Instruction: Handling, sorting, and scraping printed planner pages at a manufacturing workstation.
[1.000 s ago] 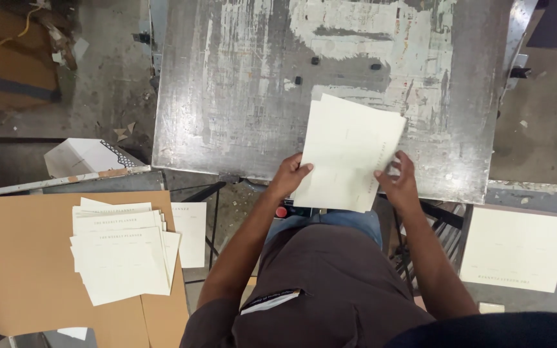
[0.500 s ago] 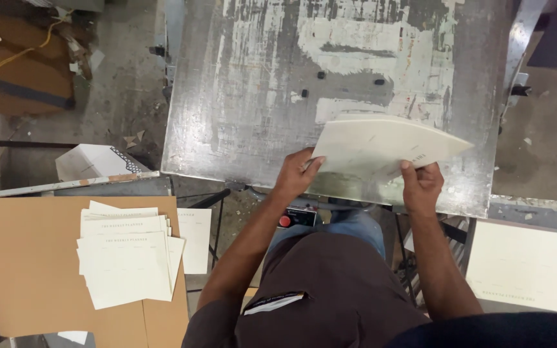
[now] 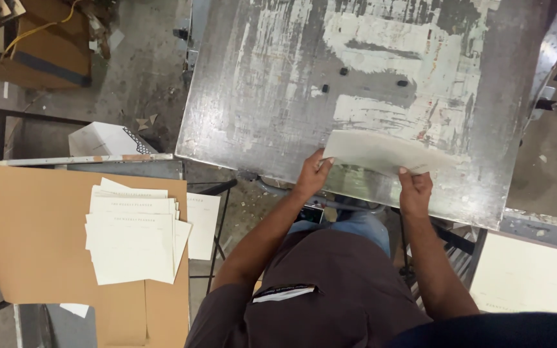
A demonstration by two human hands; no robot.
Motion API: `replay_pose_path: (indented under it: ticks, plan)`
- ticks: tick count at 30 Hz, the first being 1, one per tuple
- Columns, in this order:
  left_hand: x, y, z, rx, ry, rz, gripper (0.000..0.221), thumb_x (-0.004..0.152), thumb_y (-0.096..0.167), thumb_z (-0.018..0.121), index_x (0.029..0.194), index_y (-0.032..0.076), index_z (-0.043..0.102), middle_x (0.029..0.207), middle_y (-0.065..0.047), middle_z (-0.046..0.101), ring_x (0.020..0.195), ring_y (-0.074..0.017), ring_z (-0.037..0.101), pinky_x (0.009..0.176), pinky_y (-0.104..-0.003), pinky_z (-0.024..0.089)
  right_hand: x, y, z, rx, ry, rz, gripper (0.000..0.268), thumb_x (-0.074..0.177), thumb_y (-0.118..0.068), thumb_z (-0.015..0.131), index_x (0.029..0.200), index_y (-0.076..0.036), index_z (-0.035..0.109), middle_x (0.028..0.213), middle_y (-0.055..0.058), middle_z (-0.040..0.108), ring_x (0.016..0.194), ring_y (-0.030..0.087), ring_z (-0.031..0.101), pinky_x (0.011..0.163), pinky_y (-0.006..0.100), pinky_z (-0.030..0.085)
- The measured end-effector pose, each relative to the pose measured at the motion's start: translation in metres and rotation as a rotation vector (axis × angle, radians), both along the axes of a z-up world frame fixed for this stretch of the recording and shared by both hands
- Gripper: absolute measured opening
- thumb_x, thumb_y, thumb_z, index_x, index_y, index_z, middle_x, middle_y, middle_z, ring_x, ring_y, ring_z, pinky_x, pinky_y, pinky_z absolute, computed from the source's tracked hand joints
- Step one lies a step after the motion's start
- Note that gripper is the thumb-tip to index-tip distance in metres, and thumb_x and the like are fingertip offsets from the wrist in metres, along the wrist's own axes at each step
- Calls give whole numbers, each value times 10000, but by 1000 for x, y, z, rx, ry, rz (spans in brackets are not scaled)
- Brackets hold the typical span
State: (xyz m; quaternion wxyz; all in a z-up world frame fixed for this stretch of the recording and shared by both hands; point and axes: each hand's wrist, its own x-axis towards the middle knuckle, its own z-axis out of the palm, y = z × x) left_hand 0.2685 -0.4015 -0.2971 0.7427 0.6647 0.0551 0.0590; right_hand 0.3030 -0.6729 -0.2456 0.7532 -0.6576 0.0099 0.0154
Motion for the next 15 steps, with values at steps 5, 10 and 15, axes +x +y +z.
replay_pose_path:
  ticks: [5, 10, 15]
  plan:
    - [-5, -7, -5, -45, 0, 9, 306, 1054, 118, 587, 1337, 1, 586, 1167, -113, 695, 1083, -175, 644, 954, -318, 523, -5, -1, -8, -60, 32, -37, 361, 1052, -25, 617, 1402, 25, 547, 1280, 82, 664, 1162, 147, 606, 1043, 288, 471]
    - [-7, -1, -4, 338, -160, 61, 264, 1069, 123, 566, 1305, 11, 605, 1255, -223, 652, 1182, -393, 635, 1041, -433, 495, -4, -8, -34, -75, 22, 19, 357, 1041, -27, 598, 1392, 23, 560, 1352, 87, 651, 1259, 179, 579, 1115, 322, 437]
    - [-10, 4, 11, 497, -162, 33, 291, 998, 52, 544, 1282, 19, 598, 1259, -243, 637, 1203, -450, 588, 1053, -510, 462, -10, -23, -78, -85, 101, 32, 358, 1032, -49, 612, 1375, 30, 548, 1326, 85, 637, 1219, 183, 579, 1074, 325, 450]
